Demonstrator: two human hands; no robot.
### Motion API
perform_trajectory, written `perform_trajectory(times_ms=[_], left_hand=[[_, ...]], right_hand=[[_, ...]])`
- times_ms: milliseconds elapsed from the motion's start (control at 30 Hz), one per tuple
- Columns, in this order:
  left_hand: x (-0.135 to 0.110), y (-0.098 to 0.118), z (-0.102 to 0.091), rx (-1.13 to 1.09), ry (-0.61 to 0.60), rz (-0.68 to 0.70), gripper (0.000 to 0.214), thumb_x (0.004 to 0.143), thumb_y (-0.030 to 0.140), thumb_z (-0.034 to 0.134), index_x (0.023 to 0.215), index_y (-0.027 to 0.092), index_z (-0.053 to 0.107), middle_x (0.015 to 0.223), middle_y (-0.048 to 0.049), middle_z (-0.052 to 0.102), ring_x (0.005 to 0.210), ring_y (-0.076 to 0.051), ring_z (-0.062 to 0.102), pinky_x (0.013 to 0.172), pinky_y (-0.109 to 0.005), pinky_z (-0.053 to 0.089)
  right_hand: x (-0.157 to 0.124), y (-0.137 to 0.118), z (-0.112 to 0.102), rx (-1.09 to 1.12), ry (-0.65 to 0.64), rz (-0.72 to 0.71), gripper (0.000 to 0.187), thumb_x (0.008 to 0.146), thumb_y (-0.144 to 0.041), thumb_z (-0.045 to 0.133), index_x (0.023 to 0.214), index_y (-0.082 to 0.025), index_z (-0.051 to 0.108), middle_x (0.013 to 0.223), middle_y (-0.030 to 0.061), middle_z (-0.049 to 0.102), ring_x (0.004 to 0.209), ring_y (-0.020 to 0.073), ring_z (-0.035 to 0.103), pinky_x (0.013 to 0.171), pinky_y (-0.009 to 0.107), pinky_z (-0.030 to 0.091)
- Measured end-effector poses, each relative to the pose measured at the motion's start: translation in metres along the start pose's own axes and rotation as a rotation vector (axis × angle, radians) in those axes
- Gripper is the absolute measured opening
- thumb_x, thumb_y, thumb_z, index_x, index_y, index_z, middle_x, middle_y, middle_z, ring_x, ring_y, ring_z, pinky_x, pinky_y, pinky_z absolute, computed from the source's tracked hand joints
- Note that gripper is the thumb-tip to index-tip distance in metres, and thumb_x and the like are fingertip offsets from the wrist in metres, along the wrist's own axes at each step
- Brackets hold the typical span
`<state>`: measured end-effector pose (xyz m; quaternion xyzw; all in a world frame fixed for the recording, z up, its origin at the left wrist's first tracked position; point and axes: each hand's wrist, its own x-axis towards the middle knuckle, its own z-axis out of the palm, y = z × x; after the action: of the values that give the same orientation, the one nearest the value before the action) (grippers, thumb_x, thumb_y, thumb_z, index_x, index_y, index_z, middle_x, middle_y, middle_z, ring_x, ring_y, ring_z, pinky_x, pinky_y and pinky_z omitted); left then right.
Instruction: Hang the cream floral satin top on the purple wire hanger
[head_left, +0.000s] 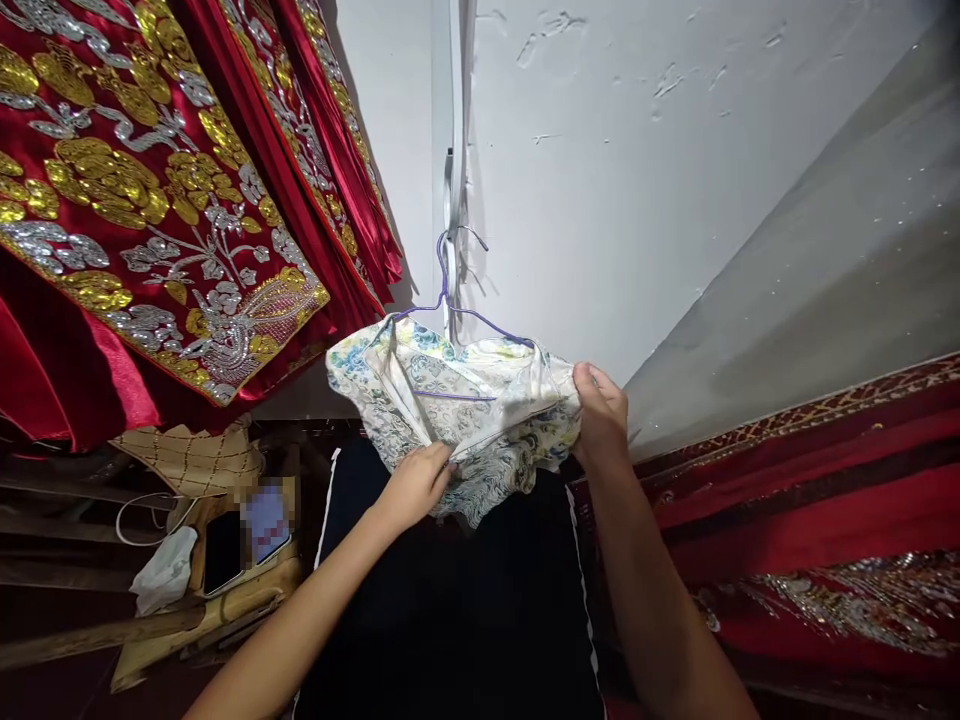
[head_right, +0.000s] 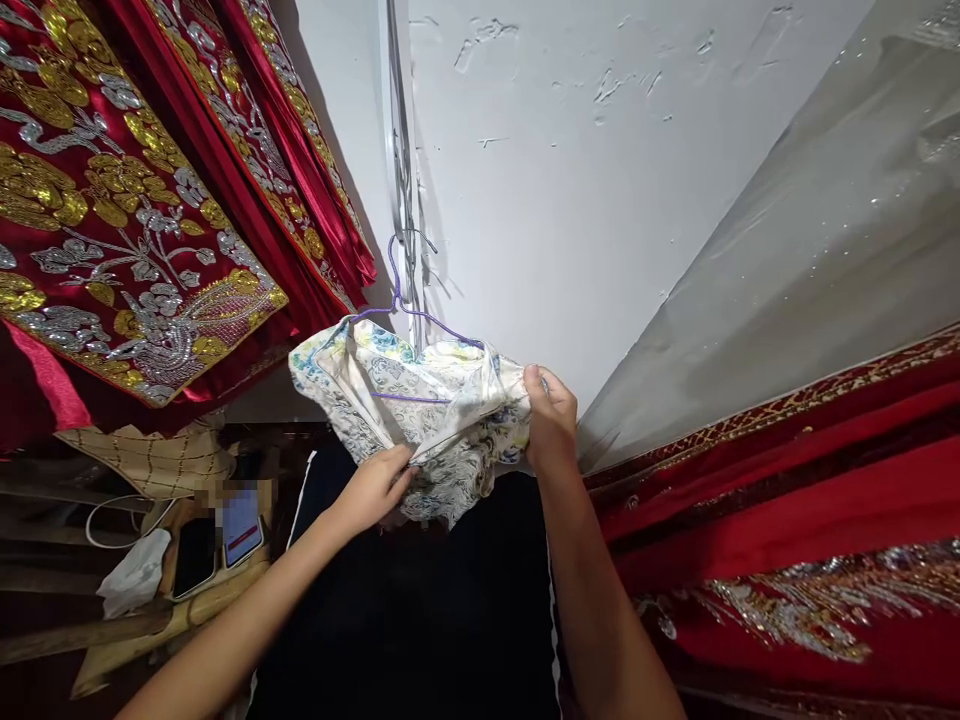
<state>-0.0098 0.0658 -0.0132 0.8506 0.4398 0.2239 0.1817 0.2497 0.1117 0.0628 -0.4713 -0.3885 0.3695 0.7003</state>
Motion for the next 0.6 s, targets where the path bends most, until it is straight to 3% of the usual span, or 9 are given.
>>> perform_trajectory(times_ms=[67, 200, 267, 333, 367, 467, 533, 600], left_hand=[[-0.007, 0.002, 0.004, -0.022, 0.030, -0.009, 0.020, 0.101, 0.023, 0.037, 0.084, 0.024, 0.047, 0.086, -0.0063, 0.056, 0.079, -0.025, 0.056, 0.072, -0.039, 0.046], [-0.018, 0.008, 0.010, -0.207, 0.093, -0.070, 0.023, 0.094, 0.009, 0.034, 0.086, 0.024, 0.048, 0.090, -0.0074, 0.057, 0.082, -0.024, 0.058, 0.074, -0.038, 0.049], [-0.019, 0.013, 0.012, -0.324, 0.106, -0.084, 0.027, 0.093, 0.006, 0.033, 0.090, 0.024, 0.052, 0.093, -0.0078, 0.059, 0.085, -0.023, 0.061, 0.078, -0.038, 0.051], [-0.018, 0.020, 0.015, -0.432, 0.125, -0.099, 0.030, 0.094, 0.007, 0.033, 0.098, 0.025, 0.056, 0.096, -0.0086, 0.062, 0.091, -0.023, 0.065, 0.083, -0.039, 0.052], [-0.018, 0.024, 0.016, -0.479, 0.136, -0.112, 0.031, 0.095, 0.008, 0.033, 0.103, 0.025, 0.058, 0.098, -0.0090, 0.063, 0.095, -0.023, 0.066, 0.086, -0.039, 0.052], [-0.017, 0.034, 0.019, -0.588, 0.178, -0.159, 0.032, 0.097, 0.013, 0.036, 0.112, 0.025, 0.061, 0.102, -0.0090, 0.067, 0.098, -0.023, 0.066, 0.089, -0.040, 0.053], [-0.018, 0.039, 0.019, -0.629, 0.222, -0.209, 0.032, 0.097, 0.015, 0.038, 0.116, 0.024, 0.062, 0.098, -0.0074, 0.067, 0.091, -0.022, 0.066, 0.084, -0.037, 0.052], [-0.020, 0.043, 0.018, -0.644, 0.275, -0.267, 0.033, 0.097, 0.015, 0.038, 0.120, 0.023, 0.061, 0.081, -0.0029, 0.063, 0.075, -0.019, 0.061, 0.073, -0.032, 0.050]], right_hand=[[-0.001, 0.008, -0.002, -0.077, 0.086, -0.075, 0.033, 0.084, -0.052, 0.067, 0.090, -0.020, 0.070, 0.077, 0.0022, 0.067, 0.079, 0.0206, 0.066, 0.067, 0.030, 0.054], [-0.031, 0.034, -0.004, -0.217, 0.481, -0.357, 0.024, 0.085, -0.037, 0.067, 0.104, -0.023, 0.069, 0.108, 0.0045, 0.066, 0.104, 0.0213, 0.061, 0.089, 0.034, 0.050], [-0.061, 0.055, -0.003, -0.183, 0.510, -0.364, 0.017, 0.088, -0.035, 0.064, 0.101, -0.025, 0.067, 0.103, 0.0039, 0.065, 0.100, 0.0211, 0.061, 0.090, 0.035, 0.049], [-0.091, 0.077, 0.002, -0.162, 0.258, -0.166, 0.011, 0.089, -0.034, 0.062, 0.094, -0.025, 0.066, 0.082, 0.0016, 0.064, 0.079, 0.0207, 0.061, 0.078, 0.035, 0.050], [-0.103, 0.087, 0.006, -0.181, 0.064, -0.056, 0.010, 0.089, -0.034, 0.062, 0.089, -0.025, 0.066, 0.077, 0.0015, 0.063, 0.074, 0.0211, 0.060, 0.073, 0.035, 0.050], [-0.123, 0.110, 0.016, -0.191, -0.399, 0.127, 0.018, 0.091, -0.038, 0.058, 0.082, -0.023, 0.064, 0.074, 0.0021, 0.064, 0.072, 0.0212, 0.061, 0.068, 0.034, 0.050], [-0.124, 0.115, 0.021, -0.195, -0.507, 0.109, 0.019, 0.092, -0.038, 0.055, 0.085, -0.022, 0.063, 0.080, 0.0026, 0.066, 0.079, 0.0210, 0.064, 0.073, 0.033, 0.052], [-0.120, 0.116, 0.024, -0.242, -0.529, 0.059, 0.015, 0.091, -0.034, 0.056, 0.092, -0.022, 0.063, 0.086, 0.0032, 0.068, 0.086, 0.0210, 0.066, 0.079, 0.033, 0.053]])
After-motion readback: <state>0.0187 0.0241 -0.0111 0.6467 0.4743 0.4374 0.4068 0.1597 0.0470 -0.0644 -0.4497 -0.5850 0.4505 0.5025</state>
